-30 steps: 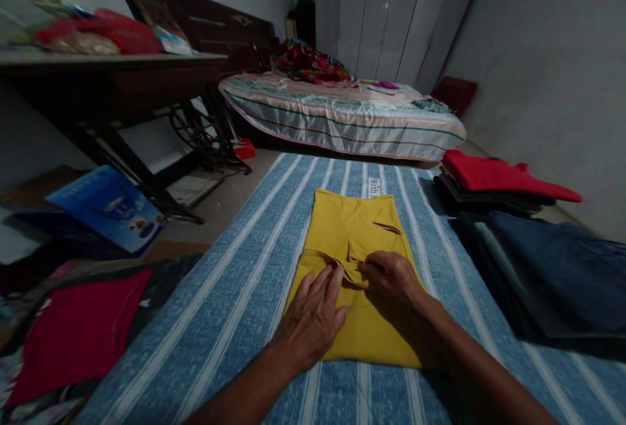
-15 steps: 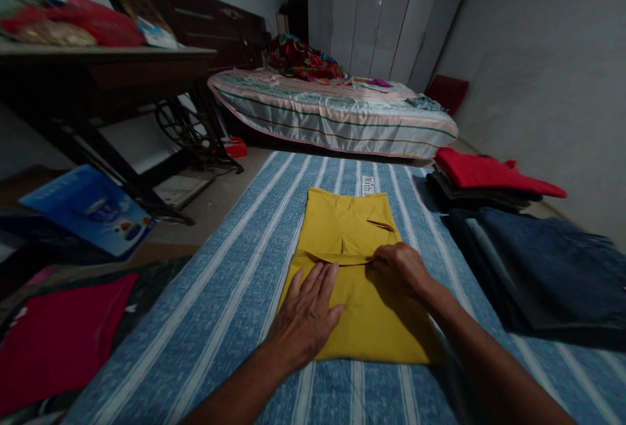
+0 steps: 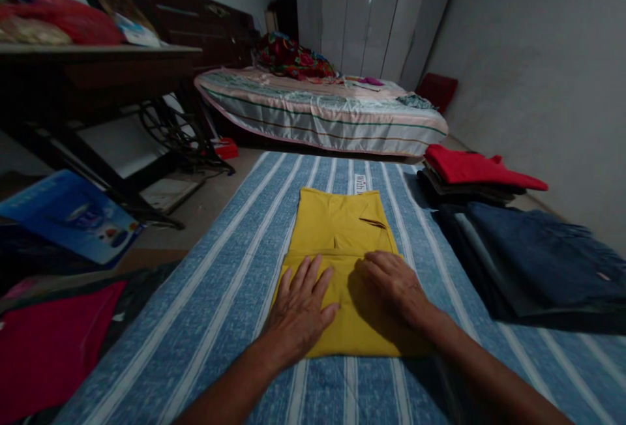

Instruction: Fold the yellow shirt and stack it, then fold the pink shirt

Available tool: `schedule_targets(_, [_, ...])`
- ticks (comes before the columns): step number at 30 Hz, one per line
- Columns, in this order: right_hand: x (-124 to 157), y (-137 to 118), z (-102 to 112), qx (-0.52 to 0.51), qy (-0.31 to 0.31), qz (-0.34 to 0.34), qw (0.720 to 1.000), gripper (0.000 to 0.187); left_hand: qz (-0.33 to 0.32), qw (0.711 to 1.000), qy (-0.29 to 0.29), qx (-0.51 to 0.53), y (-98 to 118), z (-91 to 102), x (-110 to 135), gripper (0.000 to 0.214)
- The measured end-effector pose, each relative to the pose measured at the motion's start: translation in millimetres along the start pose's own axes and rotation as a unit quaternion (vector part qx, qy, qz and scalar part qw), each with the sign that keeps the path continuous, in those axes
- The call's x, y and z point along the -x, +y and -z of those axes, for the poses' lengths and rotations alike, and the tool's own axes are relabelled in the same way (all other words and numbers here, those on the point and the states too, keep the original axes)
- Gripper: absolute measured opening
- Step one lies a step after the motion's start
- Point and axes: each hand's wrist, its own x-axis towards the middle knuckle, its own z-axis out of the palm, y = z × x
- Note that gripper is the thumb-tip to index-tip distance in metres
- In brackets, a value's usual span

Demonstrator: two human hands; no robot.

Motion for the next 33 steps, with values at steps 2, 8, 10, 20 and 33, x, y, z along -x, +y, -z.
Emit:
schedule_targets(2, [6.0, -6.9, -7.7, -0.025, -0.032, -0.004, 0.999, 0.028, -0.001, 1.0, 0.005, 0.003, -0.9, -0.7, -0.2, 0.056])
schedule_targets(8, [13.2, -1.8, -16.0, -0.059, -0.027, -0.048, 0.997, 0.04, -0.008, 1.0, 0.0, 0.015, -11.3, 1.5, -4.3, 0.058])
schedule_targets(10, [19.2, 2.6, -8.0, -0.067, 0.002, -0.047, 0.997, 0.037, -0.021, 1.0, 0.003, 0.023, -21.1, 3.2, -2.5, 0.057])
schedule_targets(20, [112.0, 3.1, 33.3, -0.041, -0.055, 0.005, 0.998, 0.054, -0.136, 0.988, 0.028, 0.074, -61.1, 25.2, 54.4, 0.061])
schedule_targets(33, [118.8, 29.7, 5.7, -0.053, 0.03, 0.003, 0.998, 0.041, -0.152, 0.984, 0.012, 0.09, -67.2, 51.1, 81.9, 0.063])
